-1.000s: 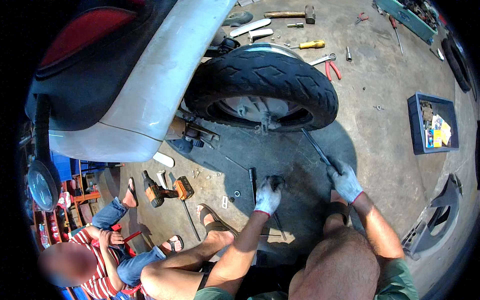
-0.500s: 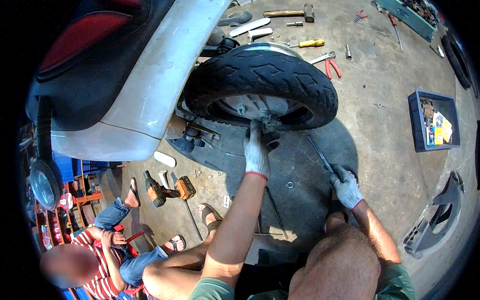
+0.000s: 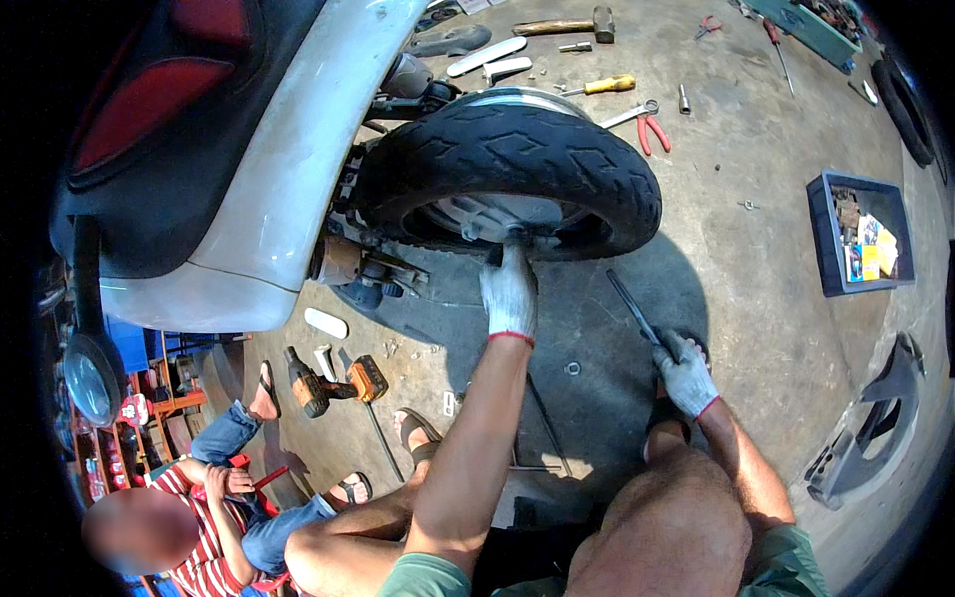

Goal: The person removes a motorcycle wheel by hand using a metal bar to pry the tire from the rim and then uses an electric drill to unscrew components.

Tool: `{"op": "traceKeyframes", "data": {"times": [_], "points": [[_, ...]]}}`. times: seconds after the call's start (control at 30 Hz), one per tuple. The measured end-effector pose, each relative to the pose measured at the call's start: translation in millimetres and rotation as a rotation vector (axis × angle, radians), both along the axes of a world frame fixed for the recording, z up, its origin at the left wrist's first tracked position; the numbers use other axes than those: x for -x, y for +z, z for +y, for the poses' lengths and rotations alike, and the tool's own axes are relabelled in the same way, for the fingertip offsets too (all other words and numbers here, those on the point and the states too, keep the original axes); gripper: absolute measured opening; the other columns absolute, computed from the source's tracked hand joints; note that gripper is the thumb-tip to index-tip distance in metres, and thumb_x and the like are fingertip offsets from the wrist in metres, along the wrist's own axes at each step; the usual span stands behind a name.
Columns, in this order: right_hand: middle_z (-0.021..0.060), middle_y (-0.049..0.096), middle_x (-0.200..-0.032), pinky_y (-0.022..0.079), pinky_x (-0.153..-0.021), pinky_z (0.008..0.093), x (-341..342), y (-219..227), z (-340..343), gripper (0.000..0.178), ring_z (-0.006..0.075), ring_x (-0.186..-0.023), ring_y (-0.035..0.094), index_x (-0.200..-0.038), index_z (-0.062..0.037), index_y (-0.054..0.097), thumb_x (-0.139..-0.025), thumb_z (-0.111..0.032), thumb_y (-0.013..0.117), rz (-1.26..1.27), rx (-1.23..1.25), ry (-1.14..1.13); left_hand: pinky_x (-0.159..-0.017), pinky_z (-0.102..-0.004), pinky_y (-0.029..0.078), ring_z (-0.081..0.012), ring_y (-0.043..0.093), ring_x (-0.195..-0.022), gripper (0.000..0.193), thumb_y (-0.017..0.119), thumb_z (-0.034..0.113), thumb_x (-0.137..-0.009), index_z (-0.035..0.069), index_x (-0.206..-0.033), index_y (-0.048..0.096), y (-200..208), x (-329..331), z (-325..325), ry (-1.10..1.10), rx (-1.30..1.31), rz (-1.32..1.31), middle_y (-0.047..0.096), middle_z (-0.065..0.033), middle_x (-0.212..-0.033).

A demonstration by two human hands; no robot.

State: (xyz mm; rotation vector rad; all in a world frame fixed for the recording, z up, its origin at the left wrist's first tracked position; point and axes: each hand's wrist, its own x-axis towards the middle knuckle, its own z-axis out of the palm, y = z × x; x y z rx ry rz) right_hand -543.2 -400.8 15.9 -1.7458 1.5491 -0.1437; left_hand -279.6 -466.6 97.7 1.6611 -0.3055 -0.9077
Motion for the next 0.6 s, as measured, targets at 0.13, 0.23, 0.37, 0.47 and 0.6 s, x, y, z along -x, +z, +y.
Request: {"op": "traceKeyframes", "data": {"times": [0.13,0.23,0.37,0.47,0.6], "points": [[0.024,0.059,-0.108,0.044,-0.088,0.0484,17.5,-26.9,-5.0,0.034,0.0415,-0.104,0.055,-0.119,-0.0107,0.059,-0.091,-0.028,0.054,-0.208,-0.088,-0.071,-0.045,-0.0265,0.032,-0.0099,0.042,-0.048,0.033,0.051,0.034,-0.096,0.009,-0.077,0.059,-8.3,9.0,23.3,-0.029,0.116,0.092,0.048,0.0016,-0.059],[0.0263,0.059,-0.115,0.045,-0.092,0.0434,19.5,-3.5,-18.2,0.032,0.0384,-0.109,0.057,-0.119,-0.0062,0.059,-0.091,-0.02,0.053,-0.351,-0.054,-0.071,-0.048,-0.0265,0.035,-0.0104,0.045,-0.05,0.033,0.05,0.034,-0.096,0.007,-0.081,0.063,-22.2,15.3,52.3,-0.063,-0.014,-0.125,0.054,0.0005,-0.063],[0.0215,0.067,-0.095,0.051,-0.082,0.0407,37.1,6.5,-29.0,0.03,0.0357,-0.096,0.065,-0.116,-0.0031,0.06,-0.09,-0.015,0.053,-0.229,-0.037,-0.108,-0.066,-0.0388,0.048,-0.0275,0.063,-0.068,0.048,0.055,0.045,-0.089,0.0,-0.096,0.066,-57.5,16.3,90.6,-0.507,-0.685,-0.496,0.067,-0.014,-0.078],[0.0222,0.066,-0.085,0.052,-0.074,0.0441,48.0,3.1,-33.7,0.031,0.0385,-0.086,0.065,-0.118,-0.0076,0.059,-0.089,-0.015,0.052,-0.091,-0.047,-0.121,-0.086,-0.0436,0.048,-0.039,0.064,-0.094,0.056,0.054,0.051,-0.086,0.0,-0.106,0.064,-74.6,15.5,111.6,-0.701,-0.786,-0.736,0.067,-0.0233,-0.1],[0.023,0.064,-0.089,0.049,-0.073,0.0463,79.8,-15.9,-30.3,0.024,0.04,-0.086,0.063,-0.111,-0.0095,0.06,-0.089,-0.016,0.052,0.093,0.102,-0.069,-0.095,-0.0445,0.045,-0.0379,0.058,-0.109,0.058,0.05,0.05,-0.087,0.004,-0.12,0.058,-68.1,21.0,104.1,-0.942,-1.038,-0.631,0.06,-0.0266,-0.114]]}}
